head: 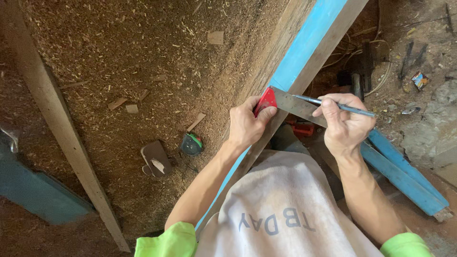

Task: The person uses a combination square and a pencil to mark measurements on a long blue wooden plank. They repeatedly position the square at different intervals along the plank, draw perpendicular lines, and occasionally flip the plank to mark the opposite side.

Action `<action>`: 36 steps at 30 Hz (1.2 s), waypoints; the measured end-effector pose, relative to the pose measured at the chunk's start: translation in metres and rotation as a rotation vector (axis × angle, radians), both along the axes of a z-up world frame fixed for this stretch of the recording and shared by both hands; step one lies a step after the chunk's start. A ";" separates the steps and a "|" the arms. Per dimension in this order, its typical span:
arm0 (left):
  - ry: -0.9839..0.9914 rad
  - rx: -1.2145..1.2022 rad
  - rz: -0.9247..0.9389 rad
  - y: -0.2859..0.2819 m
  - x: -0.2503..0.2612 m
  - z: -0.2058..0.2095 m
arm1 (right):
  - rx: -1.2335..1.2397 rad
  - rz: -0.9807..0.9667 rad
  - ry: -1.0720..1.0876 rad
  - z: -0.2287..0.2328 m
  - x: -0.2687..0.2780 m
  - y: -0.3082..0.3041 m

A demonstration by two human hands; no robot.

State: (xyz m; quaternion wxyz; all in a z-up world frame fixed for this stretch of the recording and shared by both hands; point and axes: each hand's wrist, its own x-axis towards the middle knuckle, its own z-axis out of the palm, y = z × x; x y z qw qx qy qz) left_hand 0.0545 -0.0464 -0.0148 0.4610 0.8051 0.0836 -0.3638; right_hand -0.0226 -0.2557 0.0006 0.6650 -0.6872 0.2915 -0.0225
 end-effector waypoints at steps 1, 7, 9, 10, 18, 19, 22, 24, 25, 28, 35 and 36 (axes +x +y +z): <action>0.006 0.013 -0.007 0.000 0.001 0.000 | 0.005 0.004 -0.002 0.000 0.002 0.001; 0.020 0.028 -0.012 -0.001 0.001 0.003 | 0.011 0.001 -0.013 0.000 0.006 0.003; 0.040 0.038 -0.003 -0.001 0.001 0.003 | -0.016 0.012 -0.012 -0.001 0.007 0.004; 0.039 0.040 -0.003 -0.001 0.001 0.003 | -0.032 0.020 -0.016 -0.001 0.007 0.004; 0.035 0.069 -0.001 -0.003 0.000 0.003 | 0.021 0.017 -0.047 -0.006 0.008 0.011; 0.030 0.073 -0.007 -0.003 0.000 0.003 | 0.001 0.026 -0.034 -0.006 0.008 0.013; 0.019 0.085 -0.020 -0.003 -0.001 0.002 | -0.025 0.038 -0.014 -0.005 0.003 0.011; 0.017 0.094 -0.020 -0.004 -0.002 0.001 | -0.101 0.073 -0.033 -0.002 -0.001 0.008; 0.014 0.095 -0.021 -0.003 -0.002 0.001 | -0.176 0.106 -0.056 0.002 -0.003 0.003; -0.004 0.096 -0.019 -0.005 -0.002 0.000 | -0.251 0.138 -0.058 0.013 -0.009 -0.008; -0.024 0.103 -0.013 -0.006 -0.005 -0.002 | -0.046 0.093 -0.085 -0.005 -0.003 0.010; -0.031 0.095 -0.005 -0.007 -0.004 -0.004 | -0.056 0.082 -0.091 -0.007 -0.003 0.008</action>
